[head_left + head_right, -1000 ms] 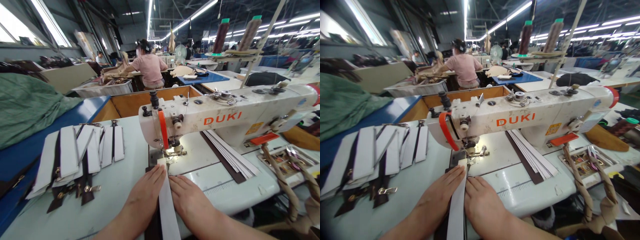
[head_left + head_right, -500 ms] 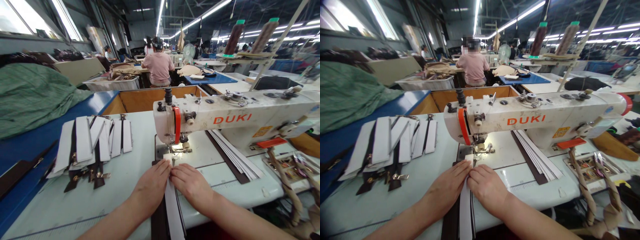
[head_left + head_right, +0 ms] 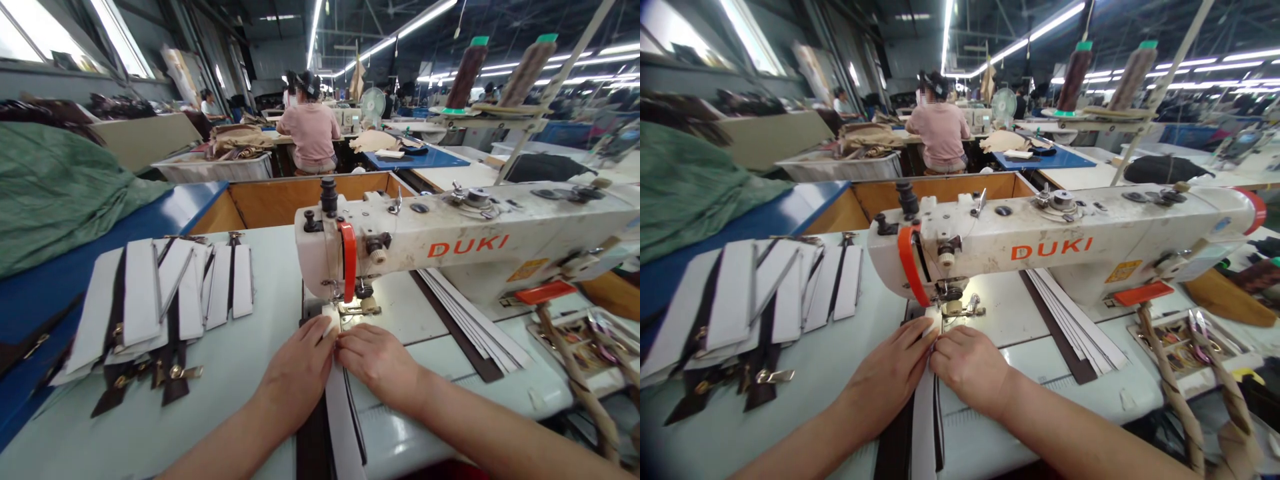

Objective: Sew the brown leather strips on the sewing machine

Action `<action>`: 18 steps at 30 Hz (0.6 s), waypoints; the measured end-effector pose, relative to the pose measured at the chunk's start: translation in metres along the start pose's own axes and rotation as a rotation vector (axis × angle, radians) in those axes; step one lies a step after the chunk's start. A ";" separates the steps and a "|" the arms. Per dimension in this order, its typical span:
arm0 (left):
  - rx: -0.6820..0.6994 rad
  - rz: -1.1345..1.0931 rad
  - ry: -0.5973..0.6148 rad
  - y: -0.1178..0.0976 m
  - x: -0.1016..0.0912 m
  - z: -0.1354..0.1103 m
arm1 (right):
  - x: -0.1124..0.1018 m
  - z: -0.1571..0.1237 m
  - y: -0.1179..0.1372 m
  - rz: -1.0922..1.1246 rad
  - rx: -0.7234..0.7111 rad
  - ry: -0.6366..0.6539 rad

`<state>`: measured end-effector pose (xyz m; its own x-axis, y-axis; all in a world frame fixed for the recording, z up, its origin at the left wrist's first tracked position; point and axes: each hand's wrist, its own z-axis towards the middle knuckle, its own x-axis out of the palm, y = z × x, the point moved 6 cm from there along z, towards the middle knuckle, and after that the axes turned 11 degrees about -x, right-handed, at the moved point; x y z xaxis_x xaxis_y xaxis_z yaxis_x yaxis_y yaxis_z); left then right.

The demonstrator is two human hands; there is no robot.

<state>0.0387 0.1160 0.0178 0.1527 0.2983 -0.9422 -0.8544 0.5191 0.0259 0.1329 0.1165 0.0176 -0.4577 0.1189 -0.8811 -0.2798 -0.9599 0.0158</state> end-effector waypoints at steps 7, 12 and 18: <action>0.003 -0.003 -0.061 0.004 0.003 0.003 | 0.001 0.002 -0.006 0.011 0.009 -0.011; 0.016 0.007 -0.055 0.002 0.004 0.000 | 0.002 0.001 -0.004 -0.019 -0.005 -0.034; 0.023 0.037 -0.064 0.001 0.002 0.001 | 0.001 0.003 -0.005 -0.024 -0.011 -0.047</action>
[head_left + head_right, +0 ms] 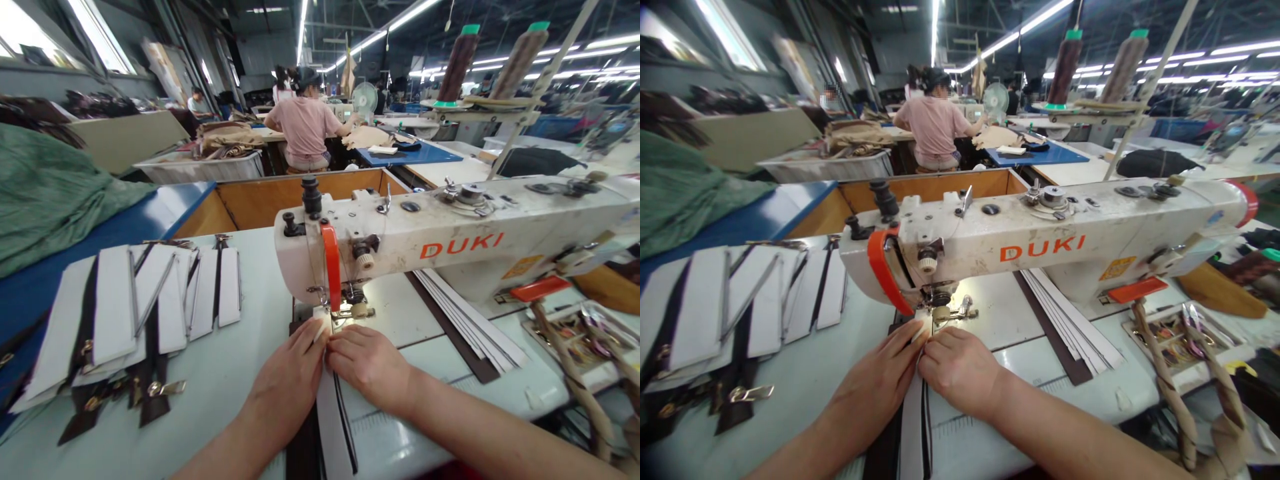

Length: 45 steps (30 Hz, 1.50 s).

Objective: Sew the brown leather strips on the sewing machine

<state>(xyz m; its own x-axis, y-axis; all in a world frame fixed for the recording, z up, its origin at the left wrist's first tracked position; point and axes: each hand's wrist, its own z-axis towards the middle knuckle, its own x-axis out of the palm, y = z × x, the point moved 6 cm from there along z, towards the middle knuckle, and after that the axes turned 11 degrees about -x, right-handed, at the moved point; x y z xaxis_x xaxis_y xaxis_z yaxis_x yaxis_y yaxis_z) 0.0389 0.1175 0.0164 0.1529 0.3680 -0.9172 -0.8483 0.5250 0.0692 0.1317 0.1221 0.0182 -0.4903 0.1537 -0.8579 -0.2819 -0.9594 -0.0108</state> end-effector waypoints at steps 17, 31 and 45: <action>-0.008 -0.078 -0.079 0.003 -0.004 0.011 | 0.002 -0.002 -0.010 0.013 0.054 0.037; -0.073 -0.085 -0.038 -0.006 -0.003 -0.013 | -0.009 -0.018 0.005 0.064 0.121 0.050; 0.161 -0.258 -0.138 -0.050 -0.044 -0.080 | -0.039 -0.057 0.059 0.332 0.148 -0.017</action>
<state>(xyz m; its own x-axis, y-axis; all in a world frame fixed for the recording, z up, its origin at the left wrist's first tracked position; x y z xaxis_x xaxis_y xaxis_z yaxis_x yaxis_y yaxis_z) 0.0344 0.0135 0.0214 0.4286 0.3016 -0.8516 -0.6833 0.7249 -0.0872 0.1814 0.0460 0.0216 -0.5883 -0.1555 -0.7936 -0.2207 -0.9132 0.3425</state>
